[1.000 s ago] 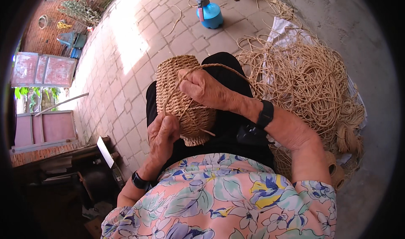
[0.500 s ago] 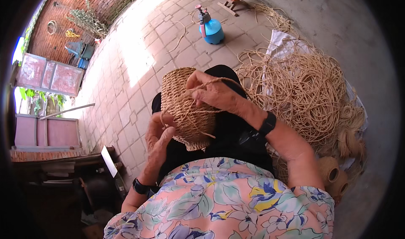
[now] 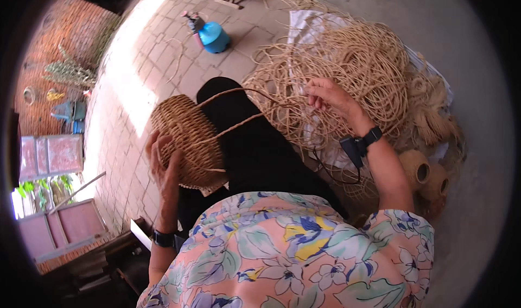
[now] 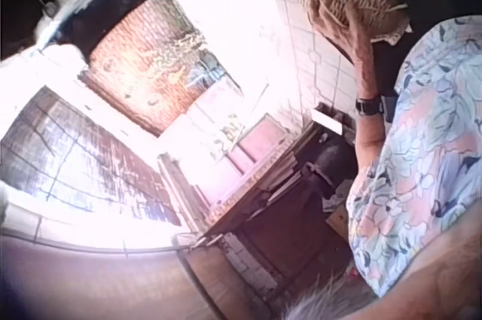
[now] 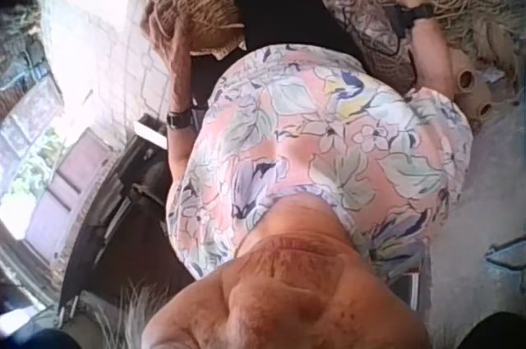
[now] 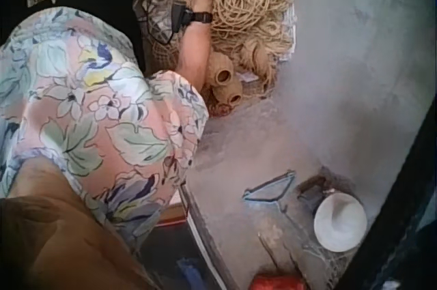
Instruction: Weaving a straw or wicker basket by hand, then trimming the excess material.
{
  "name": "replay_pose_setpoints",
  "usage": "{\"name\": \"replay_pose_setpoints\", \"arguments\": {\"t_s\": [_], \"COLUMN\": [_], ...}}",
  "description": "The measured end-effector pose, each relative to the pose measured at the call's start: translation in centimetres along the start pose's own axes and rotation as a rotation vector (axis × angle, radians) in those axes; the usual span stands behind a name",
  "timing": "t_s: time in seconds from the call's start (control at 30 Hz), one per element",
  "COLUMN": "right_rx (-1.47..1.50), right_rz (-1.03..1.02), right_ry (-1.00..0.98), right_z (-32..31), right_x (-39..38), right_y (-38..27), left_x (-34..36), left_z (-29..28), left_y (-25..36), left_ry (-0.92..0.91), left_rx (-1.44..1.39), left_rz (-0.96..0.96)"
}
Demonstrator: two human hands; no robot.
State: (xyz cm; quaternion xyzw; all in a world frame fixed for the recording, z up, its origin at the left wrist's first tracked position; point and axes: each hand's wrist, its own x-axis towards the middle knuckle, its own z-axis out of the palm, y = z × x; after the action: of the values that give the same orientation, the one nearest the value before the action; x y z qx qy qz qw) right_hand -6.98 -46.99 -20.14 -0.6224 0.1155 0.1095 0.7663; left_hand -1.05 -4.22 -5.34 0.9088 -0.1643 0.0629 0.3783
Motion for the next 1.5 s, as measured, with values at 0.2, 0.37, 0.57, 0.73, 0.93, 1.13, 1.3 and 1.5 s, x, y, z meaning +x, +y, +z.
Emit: {"name": "replay_pose_setpoints", "arguments": {"t_s": [0.2,0.37,0.57,0.73,0.93,1.13,1.3,1.5], "right_rx": [-0.084,-0.106,-0.287,-0.834,-0.788,-0.818,-0.436,-0.105], "right_rz": [0.403,0.615,0.509,0.035,0.160,0.349,0.543,0.362], "right_ry": [0.144,0.112,0.081,-0.175,-0.204,0.255,0.372,0.507], "right_z": [-7.0,-5.8,1.2,7.3,10.6,0.8,-21.4,-16.4], "right_x": [-3.2,-3.3,-0.3,3.1,4.4,6.8,-1.3,-4.1], "right_y": [10.6,19.7,25.9,32.5,32.3,29.2,29.6,18.2], "left_x": [0.2,-0.4,-1.1,-1.5,-1.1,-1.1,-0.4,-0.6], "left_z": [0.2,-0.1,-0.8,-2.4,-2.3,-2.7,-1.0,-2.3], "left_y": [0.1,-0.2,0.0,-1.1,-0.1,-0.2,-2.0,-1.1], "left_ry": [-0.048,-0.050,0.019,-0.027,-0.061,-0.094,-0.131,-0.110], "left_rx": [0.027,0.011,0.004,0.156,0.180,0.278,0.049,0.139], "left_rz": [-0.028,-0.100,-0.186,-0.140,-0.192,-0.171,-0.205,-0.165]}}
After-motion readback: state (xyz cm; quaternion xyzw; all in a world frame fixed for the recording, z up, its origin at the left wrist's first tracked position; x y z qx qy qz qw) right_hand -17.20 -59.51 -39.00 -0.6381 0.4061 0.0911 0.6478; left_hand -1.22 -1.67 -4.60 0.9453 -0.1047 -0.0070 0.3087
